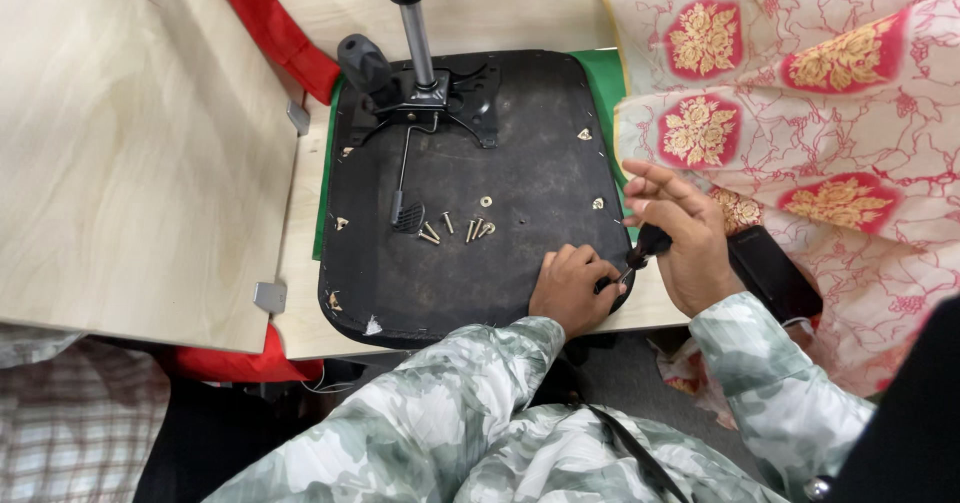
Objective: The person uses a screwdriver to tighten screws into the underside of an office chair seat. They work on multiple screw holes around the perimeter of the seat base, securing it to the chair mechanism.
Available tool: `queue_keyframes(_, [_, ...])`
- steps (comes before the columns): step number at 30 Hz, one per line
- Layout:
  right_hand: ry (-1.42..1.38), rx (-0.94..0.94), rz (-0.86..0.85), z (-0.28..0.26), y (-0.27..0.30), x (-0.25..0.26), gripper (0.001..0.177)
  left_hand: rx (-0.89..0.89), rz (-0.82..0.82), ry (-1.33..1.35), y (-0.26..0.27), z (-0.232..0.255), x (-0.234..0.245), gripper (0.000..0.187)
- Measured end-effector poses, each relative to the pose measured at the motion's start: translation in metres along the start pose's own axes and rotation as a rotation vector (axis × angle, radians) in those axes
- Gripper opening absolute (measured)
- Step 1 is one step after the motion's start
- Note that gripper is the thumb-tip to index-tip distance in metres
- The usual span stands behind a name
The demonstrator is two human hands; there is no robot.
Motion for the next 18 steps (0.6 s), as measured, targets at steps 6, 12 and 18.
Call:
queue_keyframes(6, [0.091, -0.051, -0.231, -0.016, -0.01, -0.003, 0.038, 0.028, 0.018, -0.036, -0.003, 0.002, 0.0, 0.013])
queue_keyframes(12, [0.337, 0.012, -0.202, -0.008, -0.014, 0.018, 0.05, 0.017, 0.046, -0.093, -0.003, 0.002, -0.002, 0.017])
queue_keyframes(18, [0.005, 0.042, -0.042, 0.005, -0.021, 0.031, 0.048, 0.053, 0.023, -0.086, -0.004, 0.002, -0.003, 0.016])
Point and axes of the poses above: each hand's wrist, its own y-axis away from the middle knuckle, its own x-axis out of the back of the hand, z = x × y, the point moved 7 cm from there along -y, towards the middle knuckle, and after that the axes turned 14 degrees about -x, right-handed, at the moved point
